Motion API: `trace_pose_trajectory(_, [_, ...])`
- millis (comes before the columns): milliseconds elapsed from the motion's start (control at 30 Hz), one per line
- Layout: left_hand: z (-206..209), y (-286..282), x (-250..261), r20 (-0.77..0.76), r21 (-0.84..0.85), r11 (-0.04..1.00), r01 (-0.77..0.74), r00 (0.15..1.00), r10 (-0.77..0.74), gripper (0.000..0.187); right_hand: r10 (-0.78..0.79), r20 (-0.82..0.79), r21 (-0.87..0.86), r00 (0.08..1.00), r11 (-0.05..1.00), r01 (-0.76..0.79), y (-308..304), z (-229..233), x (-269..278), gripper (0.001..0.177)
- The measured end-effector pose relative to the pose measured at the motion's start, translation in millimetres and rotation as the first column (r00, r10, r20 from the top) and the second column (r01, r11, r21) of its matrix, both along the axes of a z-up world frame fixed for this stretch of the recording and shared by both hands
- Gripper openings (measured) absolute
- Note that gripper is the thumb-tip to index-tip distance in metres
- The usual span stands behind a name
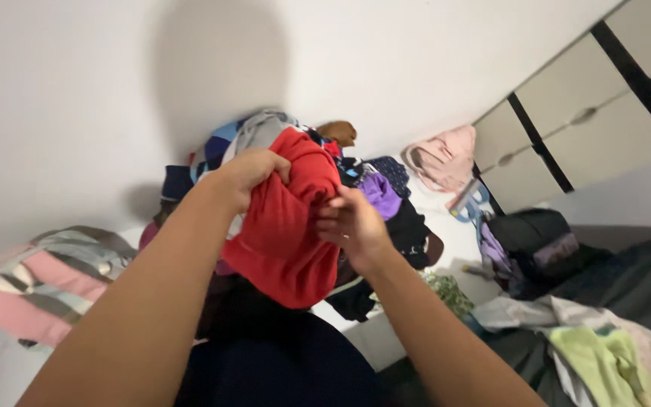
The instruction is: The person picks up a blue and white checkered shirt from a laundry pile on the floor, spreads it out, and folds it on a bed. Then they pick up a red garment from the same pile, shake it, and fold it on the bed.
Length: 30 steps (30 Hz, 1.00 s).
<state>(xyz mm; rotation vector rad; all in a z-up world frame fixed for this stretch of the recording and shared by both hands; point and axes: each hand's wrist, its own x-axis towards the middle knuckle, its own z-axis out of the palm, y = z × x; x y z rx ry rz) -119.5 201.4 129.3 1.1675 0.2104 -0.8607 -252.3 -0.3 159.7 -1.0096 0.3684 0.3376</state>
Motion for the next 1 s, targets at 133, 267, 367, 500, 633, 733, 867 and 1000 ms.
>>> trace_pose_trajectory(133, [63.4, 24.0, -27.6, -0.043, 0.165, 0.985, 0.046, 0.998, -0.039, 0.011, -0.204, -0.373, -0.152, 0.905, 0.976, 0.157, 6.5, 8.5, 17.5, 0.046])
trace_pose_trajectory(267, [80.1, 34.0, -62.0, -0.132, 0.237, 0.969, 0.074, 0.99, -0.043, 0.033, 0.256, -0.104, 0.041, 0.961, 0.967, -0.253, 26.3, -8.4, 34.9, 0.046])
trace_pose_trajectory(367, [45.5, 38.9, -74.5, -0.069, 0.533, 0.829, 0.169, 0.985, -0.156, 0.076, 0.422, -0.108, -0.08, 0.9, 0.899, -0.431, 39.3, -40.9, 45.6, 0.036])
trace_pose_trajectory(500, [-6.8, 63.9, -77.8, 0.111, 0.547, 0.811, -0.209, 0.978, 0.177, 0.049, 0.488, -0.247, -0.129, 0.837, 0.84, -0.527, 33.1, -78.6, 59.8, 0.04])
trace_pose_trajectory(633, [-25.8, 88.7, -77.9, 0.462, 0.564, 0.502, -0.655, 0.755, 0.466, 0.038, 0.238, -0.483, -0.422, 0.842, 0.78, -0.462, -1.8, -131.0, 87.3, 0.045])
trace_pose_trajectory(733, [-33.4, 99.9, -68.4, 0.471, 0.465, 0.503, -0.729, 0.685, 0.556, 0.038, 0.16, -0.519, -0.458, 0.839, 0.777, -0.431, -26.3, -170.2, 112.3, 0.046])
trace_pose_trajectory(867, [-54.5, 106.0, -59.0, 0.468, 0.579, 0.446, -0.683, 0.726, 0.504, 0.043, 0.11, -0.567, -0.493, 0.817, 0.749, -0.443, -28.8, -205.3, 150.3, 0.048])
trace_pose_trajectory(1000, [-75.0, 110.6, -54.0, 0.452, 0.521, 0.554, -0.649, 0.761, 0.466, 0.043, 0.007, -0.654, -0.423, 0.756, 0.826, -0.373, -8.1, -234.4, 164.6, 0.048])
